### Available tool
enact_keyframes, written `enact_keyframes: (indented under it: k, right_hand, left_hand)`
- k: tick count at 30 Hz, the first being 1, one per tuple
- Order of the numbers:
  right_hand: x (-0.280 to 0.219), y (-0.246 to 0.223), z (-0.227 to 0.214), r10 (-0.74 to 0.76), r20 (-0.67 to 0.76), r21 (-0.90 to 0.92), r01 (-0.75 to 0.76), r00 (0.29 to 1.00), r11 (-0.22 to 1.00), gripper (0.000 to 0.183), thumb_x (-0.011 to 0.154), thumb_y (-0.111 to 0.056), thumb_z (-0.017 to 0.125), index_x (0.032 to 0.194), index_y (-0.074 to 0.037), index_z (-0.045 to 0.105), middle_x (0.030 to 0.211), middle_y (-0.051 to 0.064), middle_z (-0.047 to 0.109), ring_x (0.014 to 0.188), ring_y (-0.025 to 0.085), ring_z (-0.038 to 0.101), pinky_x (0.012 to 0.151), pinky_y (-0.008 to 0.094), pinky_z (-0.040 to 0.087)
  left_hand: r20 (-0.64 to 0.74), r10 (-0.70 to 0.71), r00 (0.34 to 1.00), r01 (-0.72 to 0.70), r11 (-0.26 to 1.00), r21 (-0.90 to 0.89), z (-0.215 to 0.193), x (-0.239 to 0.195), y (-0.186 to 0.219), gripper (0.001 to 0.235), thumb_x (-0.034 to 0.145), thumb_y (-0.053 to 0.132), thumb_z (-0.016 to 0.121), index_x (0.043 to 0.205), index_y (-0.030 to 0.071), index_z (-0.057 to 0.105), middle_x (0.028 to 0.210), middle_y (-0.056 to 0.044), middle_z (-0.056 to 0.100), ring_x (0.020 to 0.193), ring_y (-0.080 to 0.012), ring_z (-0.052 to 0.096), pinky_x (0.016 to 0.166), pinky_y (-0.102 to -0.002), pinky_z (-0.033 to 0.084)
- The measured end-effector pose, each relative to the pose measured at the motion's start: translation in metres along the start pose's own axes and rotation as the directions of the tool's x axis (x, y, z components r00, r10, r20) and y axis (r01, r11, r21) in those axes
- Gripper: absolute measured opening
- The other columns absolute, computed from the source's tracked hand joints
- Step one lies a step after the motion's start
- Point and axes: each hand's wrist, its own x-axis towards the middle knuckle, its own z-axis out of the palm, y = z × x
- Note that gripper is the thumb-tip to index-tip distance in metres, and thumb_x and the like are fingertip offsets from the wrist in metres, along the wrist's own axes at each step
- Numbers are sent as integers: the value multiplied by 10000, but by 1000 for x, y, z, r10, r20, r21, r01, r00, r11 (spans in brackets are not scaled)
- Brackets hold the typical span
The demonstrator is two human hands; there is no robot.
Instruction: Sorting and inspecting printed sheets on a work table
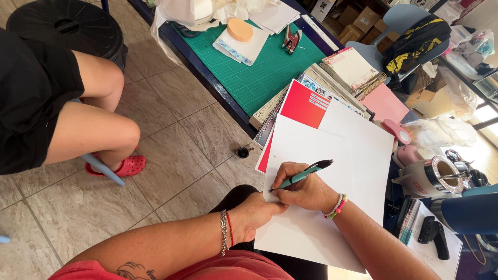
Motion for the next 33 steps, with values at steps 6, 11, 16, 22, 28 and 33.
enact_keyframes:
  k: [6,11,16,22,28,33]
  right_hand:
    - [1,0,0,-7,5,-18,7,1000,1000,141,684,15,694,777,-86,728,790,30,704,606,111,630,505,229,530]
    - [-7,-5,-9,-28,-32,62,30,999,998,118,751,23,746,796,-82,718,834,35,735,705,106,656,611,235,554]
    - [-57,-43,-45,-222,-365,146,291,904,946,82,857,-77,774,872,-19,718,988,178,721,899,271,756,777,367,671]
    - [-151,-17,-77,108,-818,237,160,565,958,418,983,85,405,1344,65,615,1045,247,716,772,215,548,620,313,367]
    - [-168,-28,-51,440,-718,318,-309,538,896,481,953,-326,558,1011,39,865,1288,71,783,571,136,334,543,285,329]
    - [-162,0,-64,378,-835,316,-212,400,925,171,884,-188,778,968,-52,714,803,19,565,749,125,477,672,292,407]
  left_hand:
    - [-13,-11,1000,11,1000,23,-1,1,0,216,869,140,741,1080,103,731,954,-49,714,917,-192,675,789,-353,563]
    - [6,-25,1000,25,1000,7,-1,-3,1,190,902,162,749,1076,90,727,967,-70,723,937,-214,693,784,-378,583]
    - [81,3,997,13,983,-185,-8,-12,1,383,914,-3,648,1290,-58,697,1224,-214,756,1079,-337,715,985,-465,573]
    - [-20,7,1000,-3,983,182,-24,-67,47,409,886,101,707,1259,-48,787,1227,-157,833,1101,-252,761,998,-382,587]
    - [74,194,978,-204,966,161,10,-55,89,516,861,32,667,1375,-19,672,1336,-177,758,1167,-284,717,1036,-441,576]
    - [211,362,908,-416,841,346,62,22,94,474,854,116,714,1318,25,691,1311,-97,750,1180,-186,703,1049,-357,560]
